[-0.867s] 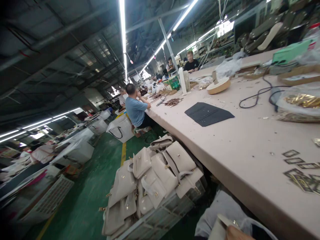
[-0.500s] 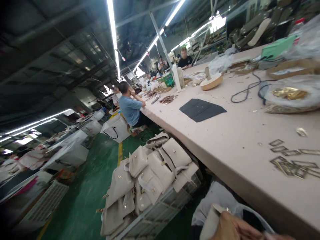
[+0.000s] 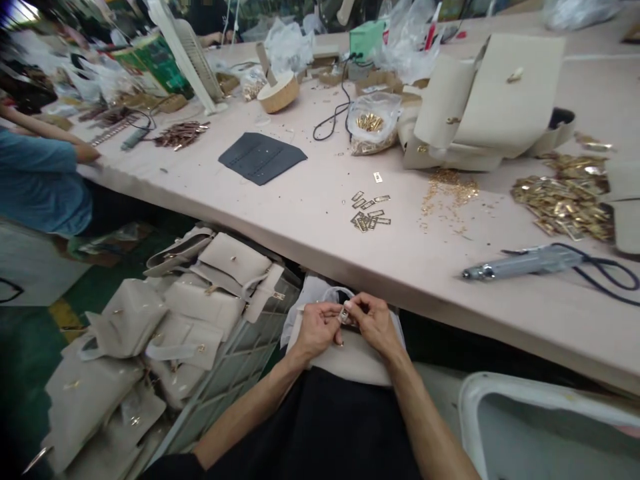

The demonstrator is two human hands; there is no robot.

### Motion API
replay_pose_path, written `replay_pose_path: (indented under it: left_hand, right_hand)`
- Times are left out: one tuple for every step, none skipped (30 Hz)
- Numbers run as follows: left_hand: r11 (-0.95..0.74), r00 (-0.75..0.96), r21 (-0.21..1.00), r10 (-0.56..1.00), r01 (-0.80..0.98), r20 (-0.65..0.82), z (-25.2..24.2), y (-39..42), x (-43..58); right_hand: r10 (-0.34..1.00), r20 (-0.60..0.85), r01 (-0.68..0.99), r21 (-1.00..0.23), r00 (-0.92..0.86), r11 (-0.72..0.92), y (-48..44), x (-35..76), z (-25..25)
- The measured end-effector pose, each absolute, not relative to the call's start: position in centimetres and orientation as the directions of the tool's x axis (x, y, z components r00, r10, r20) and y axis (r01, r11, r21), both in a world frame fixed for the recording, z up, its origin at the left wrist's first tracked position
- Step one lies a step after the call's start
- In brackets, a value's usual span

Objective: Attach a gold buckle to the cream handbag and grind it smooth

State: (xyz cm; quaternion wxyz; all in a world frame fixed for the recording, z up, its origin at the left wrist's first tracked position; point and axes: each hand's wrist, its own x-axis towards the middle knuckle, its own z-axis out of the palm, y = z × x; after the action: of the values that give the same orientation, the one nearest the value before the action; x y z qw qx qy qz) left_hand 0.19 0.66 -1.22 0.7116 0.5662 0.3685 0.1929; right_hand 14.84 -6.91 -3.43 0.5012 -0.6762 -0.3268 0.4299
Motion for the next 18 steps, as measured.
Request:
replay_pose_path:
  left_hand:
    - [0.29,0.647,0.947,0.698,0.136,-0.307,-1.3,0.7,0.2]
    - [0.301,0.639,0.945,0.704,0.126,-0.309,-1.4,0.7,0.2]
    - [0.315,0.631,0.942,0.709,0.117,-0.316,-1.5,0.7,0.2]
    - [0.331,0.62,0.937,0.713,0.112,-0.326,-1.7,0.7,0.2]
    - [0.342,0.609,0.933,0.718,0.113,-0.337,-1.9,0.7,0.2]
    - [0.348,0.6,0.93,0.722,0.117,-0.345,-2.0,0.7,0.2]
    - [0.349,0.592,0.929,0.726,0.123,-0.351,-2.1,0.7,0.2]
    - [0.345,0.584,0.93,0.731,0.129,-0.352,-2.2,0.7,0.3]
    - [0.34,0.579,0.931,0.736,0.133,-0.351,-2.3,0.7,0.3]
    - [0.335,0.575,0.932,0.74,0.135,-0.349,-2.3,0.6,0.3]
    - [0.334,0.573,0.933,0.741,0.137,-0.35,-2.3,0.6,0.3]
    - [0.336,0.571,0.931,0.741,0.141,-0.353,-2.3,0.5,0.3]
    - [0.339,0.573,0.93,0.737,0.144,-0.358,-2.2,0.5,0.4]
    - [0.343,0.58,0.928,0.73,0.146,-0.362,-2.1,0.4,0.4]
    - [0.348,0.59,0.926,0.721,0.148,-0.365,-2.0,0.4,0.4]
    - [0.351,0.599,0.924,0.712,0.149,-0.367,-2.0,0.3,0.5]
    - [0.353,0.604,0.924,0.707,0.15,-0.368,-1.9,0.3,0.5]
    - [0.354,0.602,0.923,0.708,0.149,-0.369,-1.9,0.4,0.5]
  right_hand:
    - [0.873,-0.253,-0.008,-0.961,0.416,-0.275,-6.9,14.8,-3.4]
    - [0.872,-0.254,-0.027,-0.963,0.418,-0.268,-6.8,14.9,-3.5]
    - [0.871,-0.257,-0.04,-0.963,0.419,-0.265,-6.8,14.9,-3.5]
    - [0.87,-0.26,-0.041,-0.963,0.418,-0.268,-6.7,14.8,-3.5]
    - [0.87,-0.264,-0.04,-0.961,0.416,-0.273,-6.6,14.8,-3.4]
    - [0.871,-0.27,-0.038,-0.96,0.411,-0.279,-6.6,14.8,-3.3]
    - [0.873,-0.274,-0.038,-0.958,0.404,-0.283,-6.6,14.7,-3.2]
    - [0.875,-0.276,-0.04,-0.958,0.397,-0.284,-6.5,14.6,-3.0]
    - [0.877,-0.277,-0.043,-0.958,0.394,-0.283,-6.6,14.6,-2.9]
    - [0.877,-0.278,-0.045,-0.958,0.391,-0.283,-6.6,14.6,-2.8]
    - [0.878,-0.28,-0.045,-0.957,0.389,-0.285,-6.6,14.6,-2.7]
    - [0.877,-0.282,-0.047,-0.957,0.39,-0.287,-6.6,14.6,-2.8]
    - [0.875,-0.288,-0.054,-0.956,0.39,-0.29,-6.6,14.7,-2.9]
    - [0.873,-0.296,-0.068,-0.953,0.388,-0.294,-6.5,14.8,-3.1]
    - [0.87,-0.308,-0.085,-0.951,0.385,-0.298,-6.5,14.9,-3.3]
    - [0.868,-0.319,-0.103,-0.947,0.38,-0.303,-6.5,15.0,-3.4]
    - [0.869,-0.326,-0.116,-0.945,0.371,-0.305,-6.4,15.0,-3.4]
    - [0.873,-0.325,-0.115,-0.946,0.363,-0.304,-6.3,15.0,-3.3]
